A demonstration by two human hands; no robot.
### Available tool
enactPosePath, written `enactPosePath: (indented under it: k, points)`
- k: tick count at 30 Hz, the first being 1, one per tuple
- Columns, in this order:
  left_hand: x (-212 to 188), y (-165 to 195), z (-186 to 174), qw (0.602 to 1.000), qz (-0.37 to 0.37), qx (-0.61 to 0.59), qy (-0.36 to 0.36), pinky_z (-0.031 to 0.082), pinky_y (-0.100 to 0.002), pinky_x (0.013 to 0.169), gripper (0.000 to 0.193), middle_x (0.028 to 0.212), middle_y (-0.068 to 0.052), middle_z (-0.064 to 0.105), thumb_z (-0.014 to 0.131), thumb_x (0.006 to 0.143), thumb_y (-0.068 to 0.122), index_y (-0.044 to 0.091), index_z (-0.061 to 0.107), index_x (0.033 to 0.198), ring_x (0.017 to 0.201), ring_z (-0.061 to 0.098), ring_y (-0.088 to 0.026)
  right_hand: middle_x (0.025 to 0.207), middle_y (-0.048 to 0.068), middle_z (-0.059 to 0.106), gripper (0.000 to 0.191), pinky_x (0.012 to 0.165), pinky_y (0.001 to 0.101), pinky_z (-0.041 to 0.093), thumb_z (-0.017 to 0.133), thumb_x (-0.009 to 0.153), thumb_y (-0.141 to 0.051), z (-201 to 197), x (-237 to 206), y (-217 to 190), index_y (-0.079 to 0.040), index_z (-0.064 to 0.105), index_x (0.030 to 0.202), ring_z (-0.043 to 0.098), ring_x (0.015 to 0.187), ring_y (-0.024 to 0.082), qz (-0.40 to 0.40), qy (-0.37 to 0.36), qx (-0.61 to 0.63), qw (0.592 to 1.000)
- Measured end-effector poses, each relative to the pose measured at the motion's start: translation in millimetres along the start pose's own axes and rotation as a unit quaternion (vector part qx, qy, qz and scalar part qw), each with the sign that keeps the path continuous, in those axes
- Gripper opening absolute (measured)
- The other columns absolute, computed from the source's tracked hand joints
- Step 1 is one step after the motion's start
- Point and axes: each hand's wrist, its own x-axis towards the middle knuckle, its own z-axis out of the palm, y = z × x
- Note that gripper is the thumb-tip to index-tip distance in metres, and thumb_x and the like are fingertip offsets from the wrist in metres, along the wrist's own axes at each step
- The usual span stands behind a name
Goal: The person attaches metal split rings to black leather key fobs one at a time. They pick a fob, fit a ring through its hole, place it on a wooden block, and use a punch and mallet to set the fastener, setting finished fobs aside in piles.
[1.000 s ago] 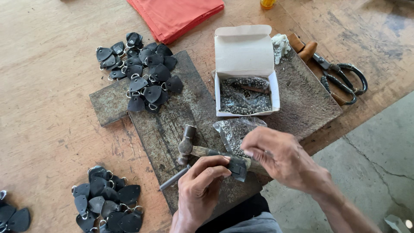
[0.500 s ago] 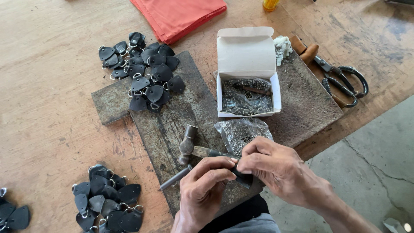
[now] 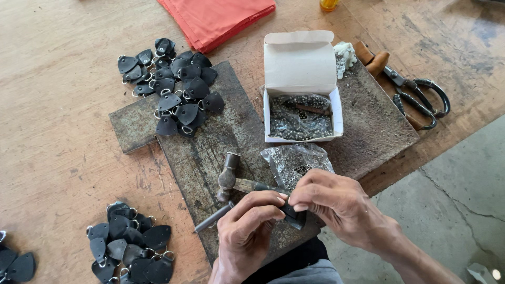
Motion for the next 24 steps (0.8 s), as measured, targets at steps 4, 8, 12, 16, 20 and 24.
enactPosePath:
  k: [4, 8, 12, 16, 20, 24]
  points:
    - [-1, -2, 0, 1.0, 0.002, 0.0, 0.001, 0.065, -0.03, 0.085, 0.025, 0.106, -0.009, 0.074, 0.073, 0.079, -0.017, 0.003, 0.07, 0.095, 0.103, 0.078, -0.022, 0.096, 0.005, 0.07, 0.017, 0.068, 0.0291, 0.059, 0.069, 0.088, 0.001, -3, 1, -3, -0.005, 0.071, 0.104, 0.073, 0.084, 0.015, 0.023, -0.003, -0.007, 1.0]
    - [-2, -3, 0, 1.0, -0.012, -0.011, 0.001, 0.066, -0.029, 0.083, 0.027, 0.107, -0.01, 0.073, 0.073, 0.078, -0.018, 0.003, 0.07, 0.095, 0.102, 0.077, -0.023, 0.099, 0.006, 0.072, 0.028, 0.072, 0.0291, 0.062, 0.069, 0.085, 0.005, -5, 0, -7, -0.005, 0.074, 0.111, 0.074, 0.087, 0.018, -0.001, 0.001, -0.039, 0.999]
    - [-4, -2, 0, 1.0, 0.004, 0.004, 0.016, 0.064, -0.029, 0.083, 0.027, 0.106, -0.009, 0.073, 0.074, 0.078, -0.017, 0.003, 0.071, 0.094, 0.101, 0.078, -0.022, 0.104, 0.006, 0.076, 0.029, 0.077, 0.0287, 0.065, 0.073, 0.088, -0.002, 2, -5, -6, -0.006, 0.07, 0.116, 0.077, 0.093, 0.018, -0.019, 0.037, -0.048, 0.998]
    - [-6, -2, 0, 1.0, 0.007, 0.001, 0.008, 0.065, -0.031, 0.086, 0.028, 0.108, -0.009, 0.073, 0.072, 0.077, -0.018, 0.003, 0.07, 0.096, 0.105, 0.077, -0.023, 0.102, 0.005, 0.08, 0.037, 0.081, 0.0314, 0.064, 0.077, 0.088, -0.011, 8, -8, 0, -0.007, 0.064, 0.123, 0.081, 0.093, 0.017, 0.02, 0.048, -0.05, 0.997]
    - [-5, -3, 4, 1.0, 0.005, 0.03, 0.008, 0.065, -0.031, 0.085, 0.027, 0.109, -0.01, 0.073, 0.071, 0.08, -0.017, 0.003, 0.069, 0.097, 0.103, 0.078, -0.023, 0.099, 0.006, 0.081, 0.045, 0.078, 0.0323, 0.065, 0.077, 0.087, -0.015, 8, -12, -3, -0.008, 0.062, 0.129, 0.081, 0.09, 0.018, 0.049, 0.038, -0.081, 0.995]
    - [0, -3, 9, 0.998, -0.002, 0.058, 0.023, 0.063, -0.031, 0.081, 0.028, 0.107, -0.011, 0.07, 0.072, 0.083, -0.014, 0.001, 0.067, 0.106, 0.099, 0.075, -0.024, 0.11, 0.011, 0.08, 0.044, 0.084, 0.0353, 0.066, 0.068, 0.093, -0.01, 5, -14, -11, -0.007, 0.059, 0.136, 0.079, 0.1, 0.022, 0.062, 0.041, -0.04, 0.996]
